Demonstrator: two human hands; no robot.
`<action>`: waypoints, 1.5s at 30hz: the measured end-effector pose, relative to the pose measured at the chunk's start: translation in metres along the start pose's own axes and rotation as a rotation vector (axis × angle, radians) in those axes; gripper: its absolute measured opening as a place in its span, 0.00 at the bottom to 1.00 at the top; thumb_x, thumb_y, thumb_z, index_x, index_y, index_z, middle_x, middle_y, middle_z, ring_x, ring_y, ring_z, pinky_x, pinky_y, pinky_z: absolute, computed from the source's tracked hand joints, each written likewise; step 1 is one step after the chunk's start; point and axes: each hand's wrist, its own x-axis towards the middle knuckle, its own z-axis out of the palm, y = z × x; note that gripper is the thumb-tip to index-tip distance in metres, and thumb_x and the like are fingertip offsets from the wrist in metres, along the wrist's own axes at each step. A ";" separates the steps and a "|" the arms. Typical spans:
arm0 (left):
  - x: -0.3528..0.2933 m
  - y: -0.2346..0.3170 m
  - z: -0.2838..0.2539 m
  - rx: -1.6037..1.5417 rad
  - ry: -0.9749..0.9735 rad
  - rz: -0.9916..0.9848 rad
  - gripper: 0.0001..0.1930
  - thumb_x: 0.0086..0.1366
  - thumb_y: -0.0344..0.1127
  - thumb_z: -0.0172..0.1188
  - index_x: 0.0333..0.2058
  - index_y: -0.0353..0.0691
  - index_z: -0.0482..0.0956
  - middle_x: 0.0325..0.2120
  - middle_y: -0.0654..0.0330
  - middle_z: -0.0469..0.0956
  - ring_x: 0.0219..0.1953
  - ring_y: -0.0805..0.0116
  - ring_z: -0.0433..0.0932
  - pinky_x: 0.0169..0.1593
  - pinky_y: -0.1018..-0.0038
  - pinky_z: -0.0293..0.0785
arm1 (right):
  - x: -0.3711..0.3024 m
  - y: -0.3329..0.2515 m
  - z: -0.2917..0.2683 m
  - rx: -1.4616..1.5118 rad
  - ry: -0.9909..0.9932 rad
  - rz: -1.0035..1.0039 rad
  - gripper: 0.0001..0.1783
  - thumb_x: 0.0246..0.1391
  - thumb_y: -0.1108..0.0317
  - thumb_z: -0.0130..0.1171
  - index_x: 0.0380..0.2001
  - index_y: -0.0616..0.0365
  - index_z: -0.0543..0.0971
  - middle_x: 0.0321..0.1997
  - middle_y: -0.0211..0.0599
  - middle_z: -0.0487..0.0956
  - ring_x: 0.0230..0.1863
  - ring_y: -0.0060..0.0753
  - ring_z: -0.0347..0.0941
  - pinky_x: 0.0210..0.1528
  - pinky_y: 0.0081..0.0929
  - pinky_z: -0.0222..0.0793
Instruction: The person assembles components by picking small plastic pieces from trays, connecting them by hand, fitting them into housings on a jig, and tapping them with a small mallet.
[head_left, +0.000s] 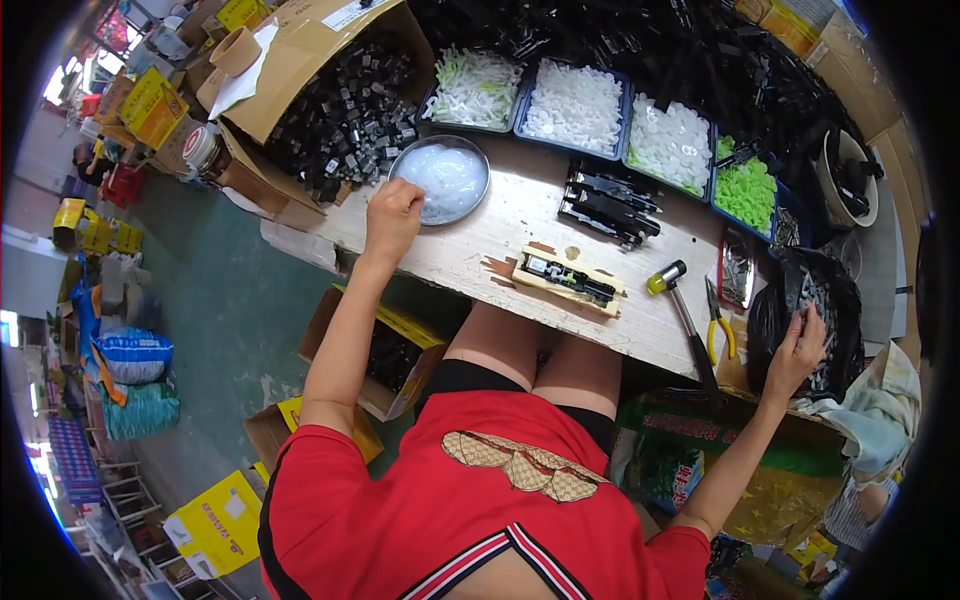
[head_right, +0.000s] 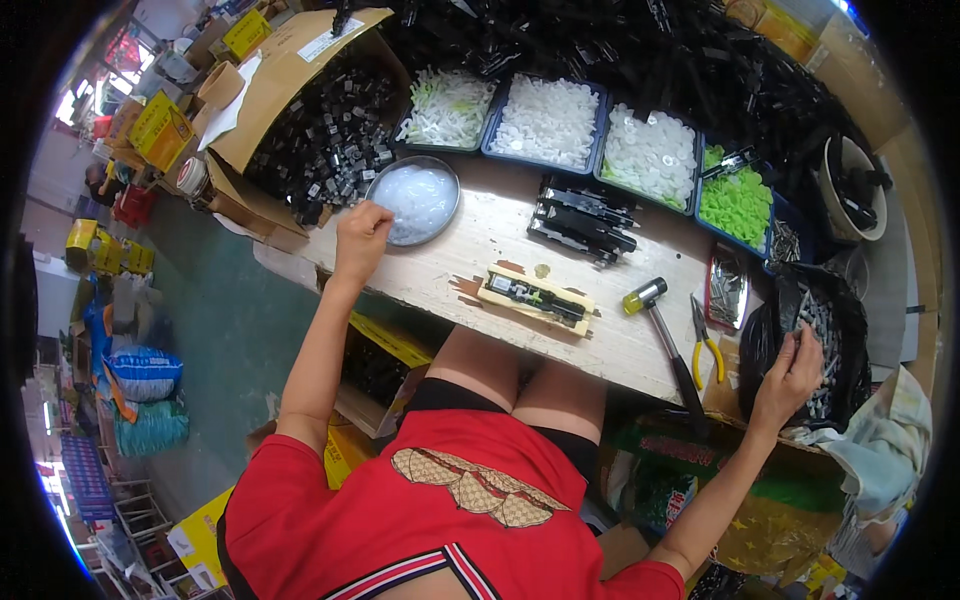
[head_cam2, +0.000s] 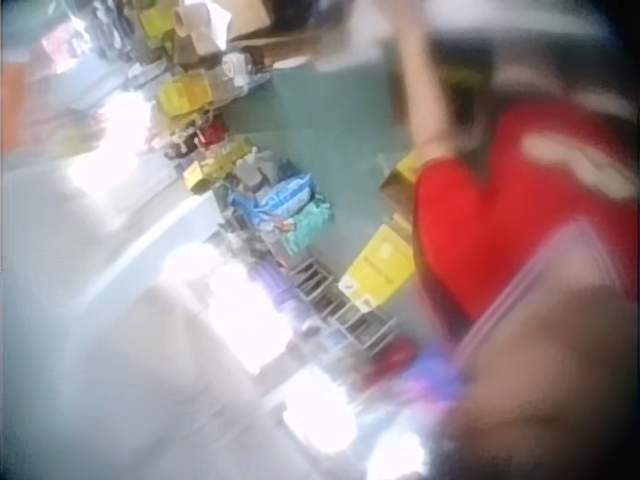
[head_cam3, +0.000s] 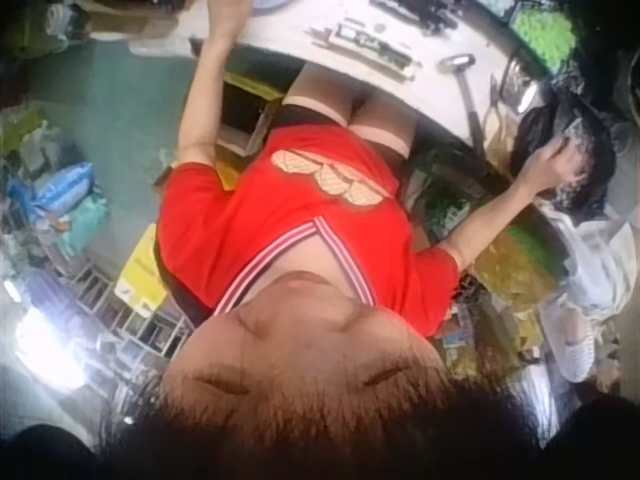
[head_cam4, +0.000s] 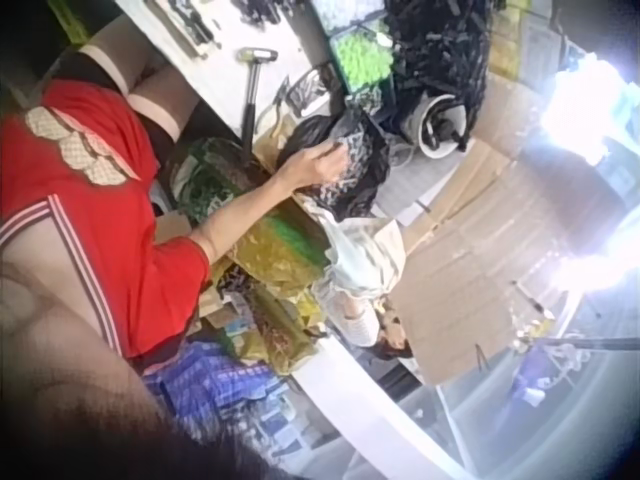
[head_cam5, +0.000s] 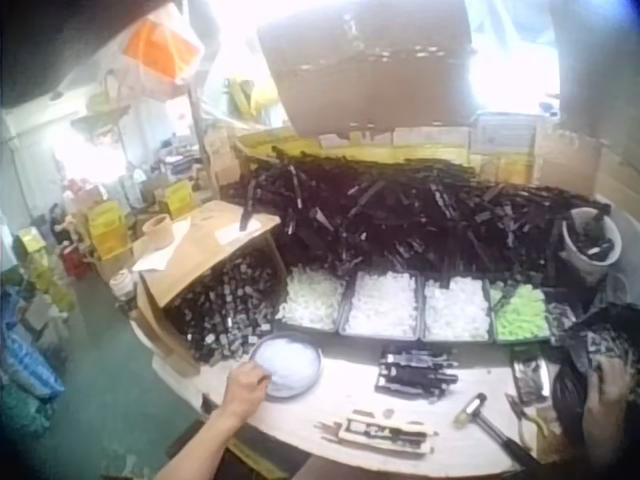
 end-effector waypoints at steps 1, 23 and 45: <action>0.000 0.000 -0.001 0.026 0.009 0.002 0.03 0.47 0.23 0.58 0.23 0.37 0.75 0.23 0.56 0.73 0.30 0.56 0.73 0.34 0.67 0.69 | 0.000 -0.006 0.000 0.008 -0.016 0.005 0.12 0.54 0.72 0.52 0.41 0.64 0.73 0.38 0.45 0.75 0.38 0.44 0.71 0.40 0.35 0.65; -0.015 0.135 0.012 -1.343 -0.106 -0.566 0.05 0.54 0.23 0.60 0.31 0.32 0.76 0.25 0.58 0.77 0.25 0.76 0.74 0.26 0.83 0.70 | -0.008 -0.210 0.036 0.852 -0.367 -0.236 0.13 0.42 0.75 0.60 0.36 0.56 0.75 0.31 0.32 0.76 0.35 0.34 0.70 0.38 0.28 0.56; -0.028 0.166 0.031 -1.178 -0.213 -0.304 0.05 0.53 0.20 0.60 0.30 0.34 0.77 0.29 0.61 0.75 0.29 0.77 0.73 0.31 0.83 0.70 | -0.013 -0.192 0.033 0.772 -0.327 -0.285 0.09 0.41 0.69 0.62 0.30 0.51 0.77 0.26 0.26 0.71 0.31 0.28 0.66 0.35 0.29 0.51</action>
